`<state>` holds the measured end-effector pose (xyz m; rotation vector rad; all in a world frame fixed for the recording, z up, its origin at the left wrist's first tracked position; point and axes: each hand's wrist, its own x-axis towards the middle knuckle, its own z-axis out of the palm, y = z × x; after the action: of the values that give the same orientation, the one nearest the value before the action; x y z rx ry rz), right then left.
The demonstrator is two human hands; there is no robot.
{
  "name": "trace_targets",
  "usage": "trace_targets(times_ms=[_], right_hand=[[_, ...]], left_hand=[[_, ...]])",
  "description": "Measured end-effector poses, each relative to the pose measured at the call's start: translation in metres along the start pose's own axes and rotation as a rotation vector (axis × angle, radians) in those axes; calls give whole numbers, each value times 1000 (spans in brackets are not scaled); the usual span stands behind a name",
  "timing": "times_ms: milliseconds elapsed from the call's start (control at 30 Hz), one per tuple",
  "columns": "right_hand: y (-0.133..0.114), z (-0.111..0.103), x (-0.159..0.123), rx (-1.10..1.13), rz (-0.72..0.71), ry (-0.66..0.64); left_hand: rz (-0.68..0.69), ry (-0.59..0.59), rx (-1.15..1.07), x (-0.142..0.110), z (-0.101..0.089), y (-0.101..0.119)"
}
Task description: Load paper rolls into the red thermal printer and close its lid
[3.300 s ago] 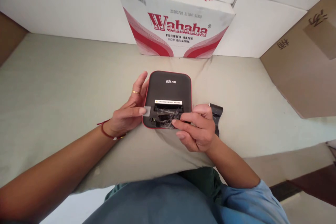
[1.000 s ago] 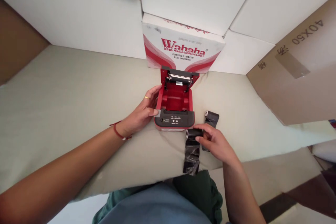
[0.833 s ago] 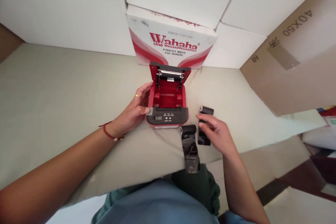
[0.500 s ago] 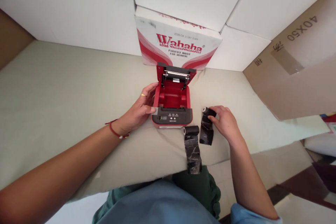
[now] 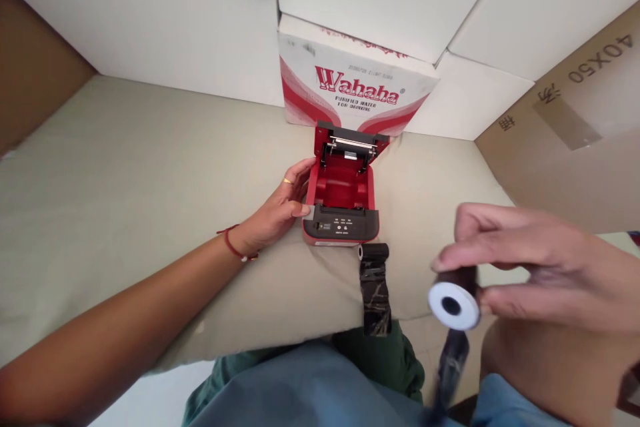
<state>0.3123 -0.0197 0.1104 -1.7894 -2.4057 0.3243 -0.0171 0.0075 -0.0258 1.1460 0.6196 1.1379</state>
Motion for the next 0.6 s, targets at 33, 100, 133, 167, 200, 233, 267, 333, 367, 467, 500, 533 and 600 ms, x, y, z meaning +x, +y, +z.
trace_targets(times_ms=[33,100,133,167,200,233,267,333,367,467,500,533,600], right_hand=[[-11,-2,5,-4,-11,-5],[-35,-4,18,-8,-34,-13],[-47,-4,24,-7,-50,-17],[-60,-3,31,-6,-66,-23],[-71,-2,38,-7,-76,-34],[-82,0,44,-19,-75,-50],[-92,2,51,-48,-60,-65],[-107,6,63,-155,-5,-93],[-113,9,68,-220,20,-106],[-122,15,82,-352,44,-159],[-124,17,86,-368,45,-182],[-126,19,90,-379,52,-202],[-129,21,96,-400,67,-226]], left_hand=[[3,3,0,0,0,0],[6,5,-10,0,1,0],[6,3,-14,0,1,1],[7,-2,-15,0,1,1],[8,-7,-14,0,1,1],[8,-10,-10,-1,1,2],[7,-11,-5,-1,0,2],[5,-15,9,-1,0,3],[4,-18,13,-1,0,3],[3,-29,12,0,1,4],[-2,-30,9,0,1,5],[-7,-27,8,0,1,5],[-17,-24,8,0,1,6]])
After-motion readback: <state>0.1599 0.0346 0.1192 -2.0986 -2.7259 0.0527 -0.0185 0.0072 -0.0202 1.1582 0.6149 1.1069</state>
